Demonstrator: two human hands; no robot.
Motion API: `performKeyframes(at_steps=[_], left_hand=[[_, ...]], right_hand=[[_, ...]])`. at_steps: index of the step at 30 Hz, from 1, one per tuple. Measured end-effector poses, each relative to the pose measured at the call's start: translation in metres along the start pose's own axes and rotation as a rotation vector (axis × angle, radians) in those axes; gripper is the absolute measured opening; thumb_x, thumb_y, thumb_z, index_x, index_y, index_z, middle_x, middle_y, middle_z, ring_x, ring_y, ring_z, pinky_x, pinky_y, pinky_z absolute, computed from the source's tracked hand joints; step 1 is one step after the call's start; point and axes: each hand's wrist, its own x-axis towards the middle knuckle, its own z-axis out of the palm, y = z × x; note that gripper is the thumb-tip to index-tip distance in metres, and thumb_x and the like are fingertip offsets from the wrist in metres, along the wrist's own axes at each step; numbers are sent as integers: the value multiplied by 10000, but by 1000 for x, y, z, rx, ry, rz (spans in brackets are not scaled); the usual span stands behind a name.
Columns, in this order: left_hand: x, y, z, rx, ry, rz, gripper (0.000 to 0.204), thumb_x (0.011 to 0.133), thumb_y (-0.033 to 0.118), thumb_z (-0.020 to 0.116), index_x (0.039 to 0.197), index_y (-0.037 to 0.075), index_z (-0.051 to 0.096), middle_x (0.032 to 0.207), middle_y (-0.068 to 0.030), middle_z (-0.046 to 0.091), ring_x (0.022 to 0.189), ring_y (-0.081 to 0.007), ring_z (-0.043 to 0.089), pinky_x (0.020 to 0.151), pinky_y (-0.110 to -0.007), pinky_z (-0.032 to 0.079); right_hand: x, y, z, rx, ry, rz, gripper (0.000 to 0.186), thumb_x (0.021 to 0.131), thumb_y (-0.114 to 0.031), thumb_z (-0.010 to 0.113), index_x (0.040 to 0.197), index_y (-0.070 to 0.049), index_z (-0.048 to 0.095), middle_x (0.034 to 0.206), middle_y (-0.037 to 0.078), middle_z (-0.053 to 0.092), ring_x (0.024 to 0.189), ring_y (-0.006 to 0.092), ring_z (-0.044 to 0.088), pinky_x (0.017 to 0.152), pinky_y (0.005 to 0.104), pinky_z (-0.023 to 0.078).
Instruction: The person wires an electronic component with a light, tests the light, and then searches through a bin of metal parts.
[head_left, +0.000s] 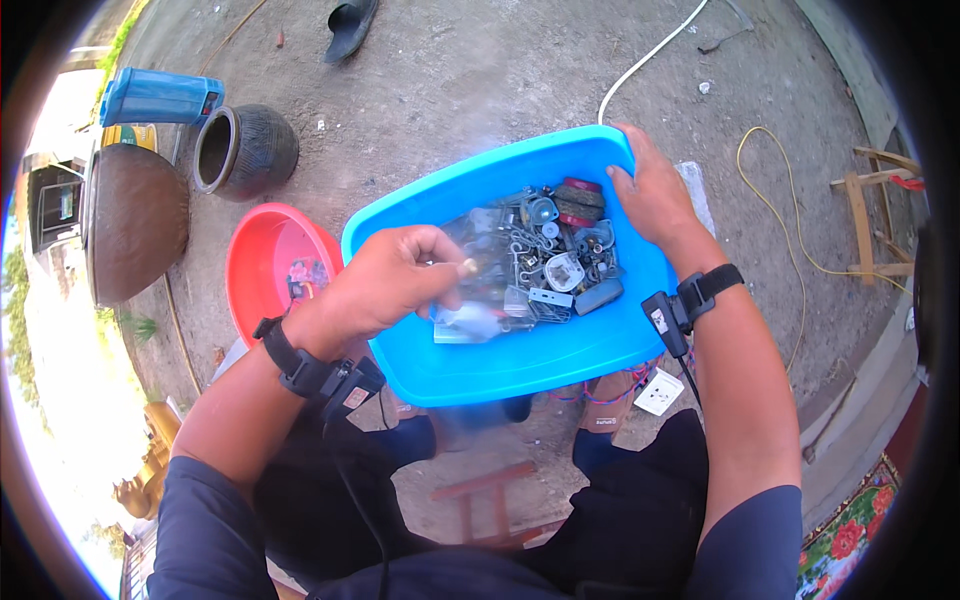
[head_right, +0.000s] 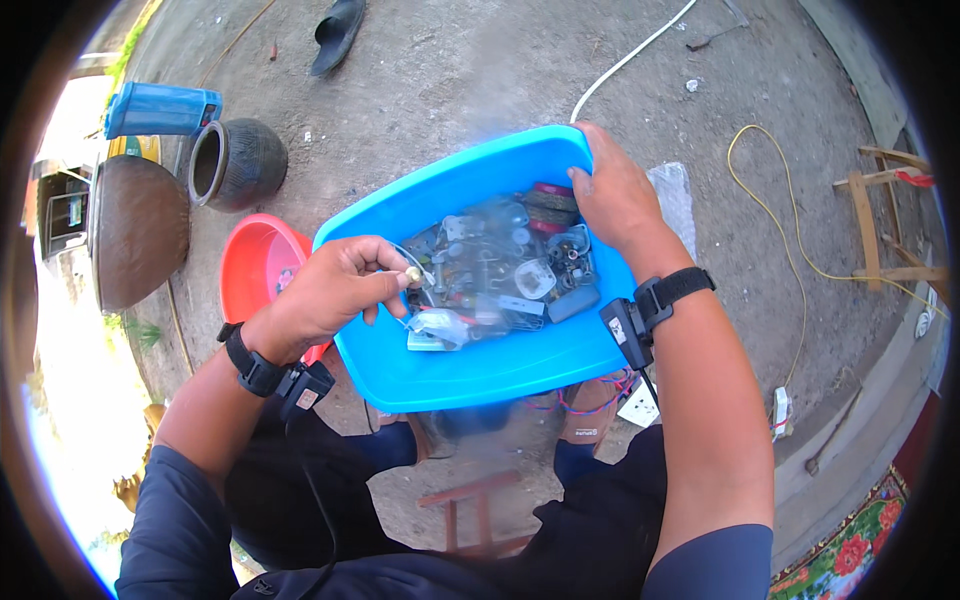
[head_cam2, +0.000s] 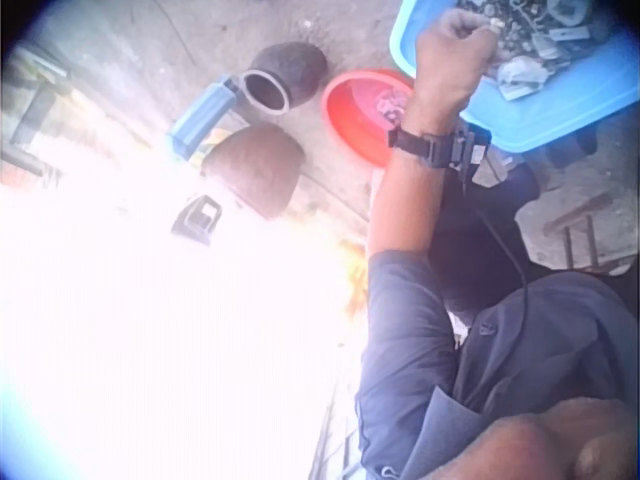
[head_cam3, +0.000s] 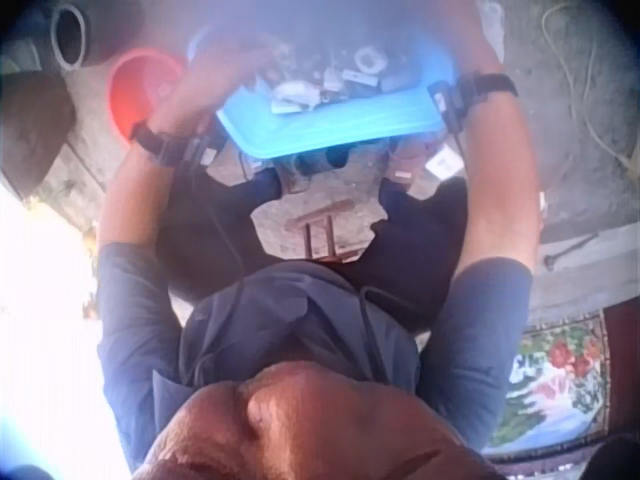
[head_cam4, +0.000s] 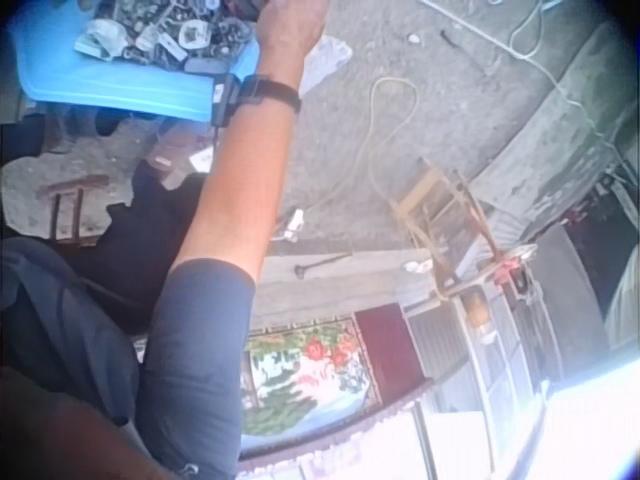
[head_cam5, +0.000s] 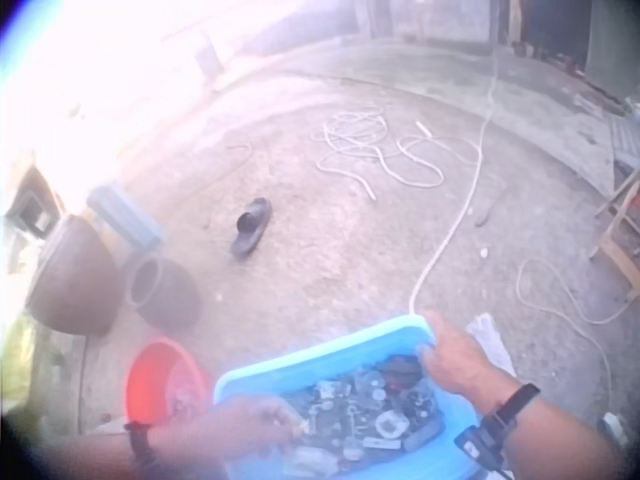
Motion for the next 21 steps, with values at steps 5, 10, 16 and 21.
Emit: performKeyframes(at_steps=[5,10,16,21], left_hand=[[-39,11,0,-99,11,59,126,962,104,689,1024,-5,680,919,-99,741,728,-100,674,620,-226,519],[-78,13,5,-287,35,142,98,939,15,693,1019,-13,643,1122,-140,696,933,-169,738,699,-252,569],[-116,3,13,-178,195,249,211,927,-66,641,1119,-6,580,1085,-71,671,972,-134,717,861,-274,576],[-124,-5,19,-110,259,324,240,919,-66,668,1147,-25,604,1088,-72,657,973,-123,710,850,-256,572]], right_hand=[[0,-4,-1,40,-33,55,505,962,-171,630,1444,-141,483,1339,211,633,1219,439,601,1006,506,494],[-2,-2,-2,58,-28,38,508,965,-168,628,1450,-158,479,1336,217,635,1207,447,609,998,513,497],[-1,-1,-5,45,-47,45,520,968,-168,630,1462,-196,470,1304,224,652,1173,458,626,973,524,509],[1,-1,-3,44,-70,69,518,970,-171,628,1463,-205,472,1291,228,659,1168,458,632,972,523,510]])
